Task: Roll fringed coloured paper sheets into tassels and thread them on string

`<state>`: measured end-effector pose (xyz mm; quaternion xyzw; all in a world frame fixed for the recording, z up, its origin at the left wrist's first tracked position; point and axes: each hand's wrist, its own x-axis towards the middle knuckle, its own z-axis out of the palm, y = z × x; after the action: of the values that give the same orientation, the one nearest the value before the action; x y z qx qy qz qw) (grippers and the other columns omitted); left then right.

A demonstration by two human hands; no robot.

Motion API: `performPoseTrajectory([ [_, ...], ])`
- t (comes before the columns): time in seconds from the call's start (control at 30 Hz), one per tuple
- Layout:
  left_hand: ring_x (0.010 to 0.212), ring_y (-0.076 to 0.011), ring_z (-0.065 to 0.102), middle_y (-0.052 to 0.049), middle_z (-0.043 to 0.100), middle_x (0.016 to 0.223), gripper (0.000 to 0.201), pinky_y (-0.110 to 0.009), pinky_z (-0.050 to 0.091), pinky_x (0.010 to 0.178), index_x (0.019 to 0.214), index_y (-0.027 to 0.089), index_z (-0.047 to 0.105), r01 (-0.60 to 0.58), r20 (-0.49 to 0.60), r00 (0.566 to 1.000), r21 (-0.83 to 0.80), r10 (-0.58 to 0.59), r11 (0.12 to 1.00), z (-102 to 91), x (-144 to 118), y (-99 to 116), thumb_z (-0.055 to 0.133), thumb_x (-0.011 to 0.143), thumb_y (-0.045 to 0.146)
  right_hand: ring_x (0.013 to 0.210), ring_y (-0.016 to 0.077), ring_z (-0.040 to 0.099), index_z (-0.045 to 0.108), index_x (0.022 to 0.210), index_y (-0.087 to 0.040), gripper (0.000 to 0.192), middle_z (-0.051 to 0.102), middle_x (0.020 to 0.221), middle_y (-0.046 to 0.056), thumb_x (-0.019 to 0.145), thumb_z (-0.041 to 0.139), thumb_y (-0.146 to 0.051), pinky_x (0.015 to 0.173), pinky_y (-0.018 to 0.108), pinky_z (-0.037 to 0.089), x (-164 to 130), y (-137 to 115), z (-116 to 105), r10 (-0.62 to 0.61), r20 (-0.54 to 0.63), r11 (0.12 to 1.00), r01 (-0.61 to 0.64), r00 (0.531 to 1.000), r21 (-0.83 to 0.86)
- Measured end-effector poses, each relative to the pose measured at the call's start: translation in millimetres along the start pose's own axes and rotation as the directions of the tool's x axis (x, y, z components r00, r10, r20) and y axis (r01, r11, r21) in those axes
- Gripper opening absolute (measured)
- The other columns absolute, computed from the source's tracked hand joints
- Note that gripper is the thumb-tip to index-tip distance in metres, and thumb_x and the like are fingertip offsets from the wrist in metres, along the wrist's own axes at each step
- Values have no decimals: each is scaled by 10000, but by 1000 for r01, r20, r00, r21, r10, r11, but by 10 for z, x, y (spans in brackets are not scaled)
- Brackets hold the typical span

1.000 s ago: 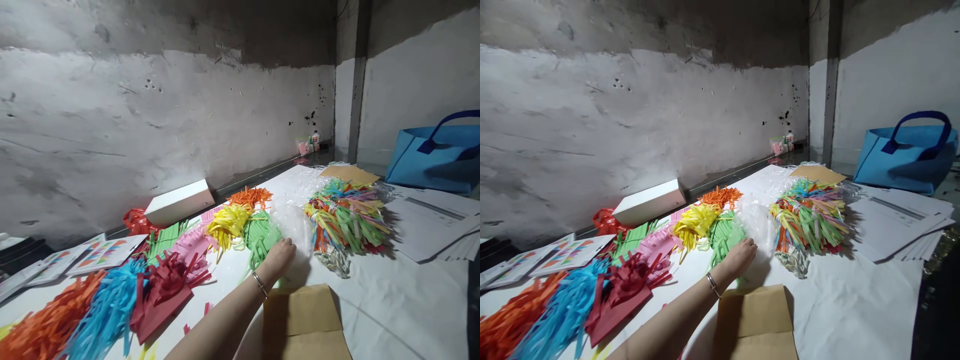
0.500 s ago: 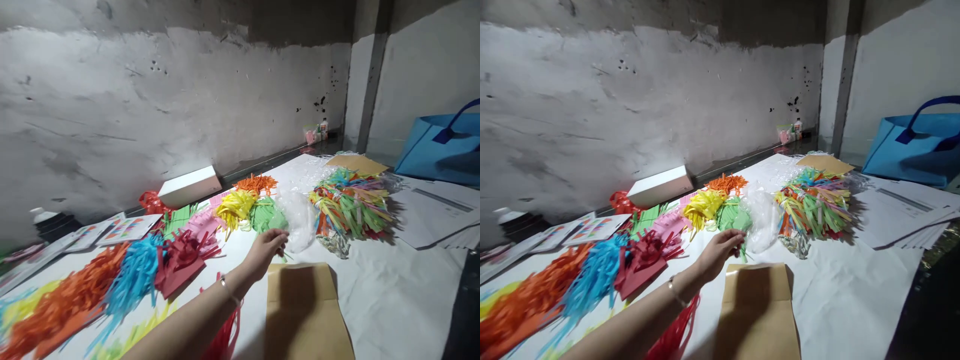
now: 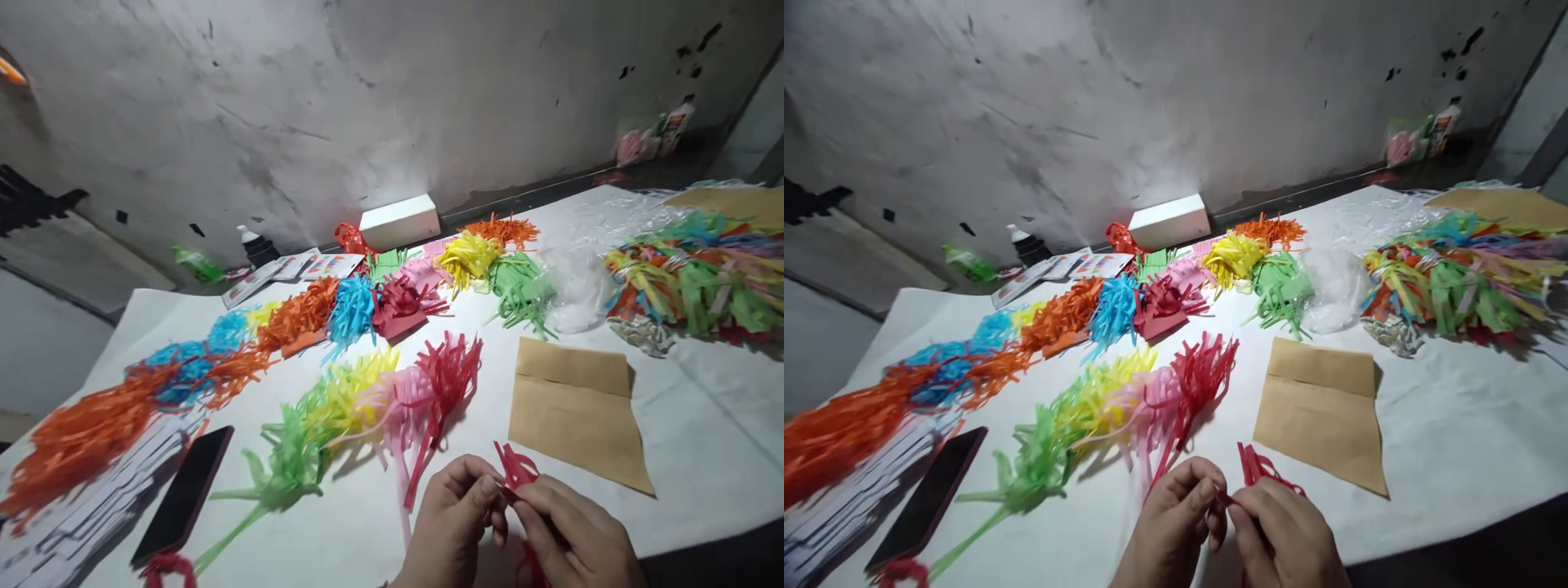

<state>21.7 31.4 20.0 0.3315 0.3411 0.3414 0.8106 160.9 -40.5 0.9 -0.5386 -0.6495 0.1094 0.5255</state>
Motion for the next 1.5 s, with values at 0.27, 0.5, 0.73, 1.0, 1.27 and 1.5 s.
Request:
performPoseTrajectory([
  [0.27, 492, -63, 509, 32, 583, 601, 392, -178, 417, 486, 762, 135, 702, -183, -103, 977, 53, 188, 982, -336, -315, -144, 874, 725, 485, 689, 86, 643, 631, 872, -243, 249, 658, 773, -52, 1048, 461, -194, 652, 171, 470, -57, -234, 101, 179, 314, 962, -232, 933, 141],
  [0.5, 517, -72, 495, 38, 560, 555, 409, -185, 405, 545, 757, 139, 671, -177, -172, 966, 105, 193, 979, -312, -455, -106, 848, 751, 508, 692, 111, 608, 605, 884, -220, 237, 617, 768, -22, 1049, 440, -178, 653, 209, 463, -82, -311, 192, 105, 288, 985, -139, 952, 100],
  [0.73, 510, -84, 469, 43, 529, 547, 487, -199, 392, 540, 702, 158, 585, -149, -173, 967, 208, 186, 967, -236, -477, -95, 802, 762, 589, 708, 133, 595, 570, 881, -210, 231, 615, 775, -1, 1027, 413, -123, 643, 230, 460, -48, -313, 98, 18, 362, 1000, -20, 932, 2],
  [1.0, 640, -137, 536, -16, 601, 727, 384, -248, 433, 629, 750, 175, 657, -304, -108, 919, 420, 380, 855, -323, -469, -249, 721, 864, 536, 710, 118, 613, 564, 867, -218, 238, 620, 788, -12, 1039, 407, -170, 656, 215, 474, -43, -337, 60, 131, 372, 978, -182, 919, 106],
  [1.27, 667, -159, 538, -28, 627, 720, 342, -271, 427, 683, 766, 198, 684, -386, 27, 887, 592, 461, 707, -365, -484, -198, 652, 926, 499, 677, 134, 602, 582, 890, -202, 229, 617, 747, 1, 1015, 409, -121, 635, 234, 473, -96, -292, 103, 6, 308, 998, -26, 951, 63],
  [1.5, 651, -158, 508, -25, 602, 708, 387, -271, 409, 665, 735, 195, 643, -359, 28, 899, 617, 436, 700, -359, -480, -190, 612, 943, 521, 686, 125, 593, 557, 861, -204, 239, 603, 750, -1, 1020, 404, -114, 644, 222, 466, -112, -289, 106, 33, 330, 995, -60, 943, 74],
])
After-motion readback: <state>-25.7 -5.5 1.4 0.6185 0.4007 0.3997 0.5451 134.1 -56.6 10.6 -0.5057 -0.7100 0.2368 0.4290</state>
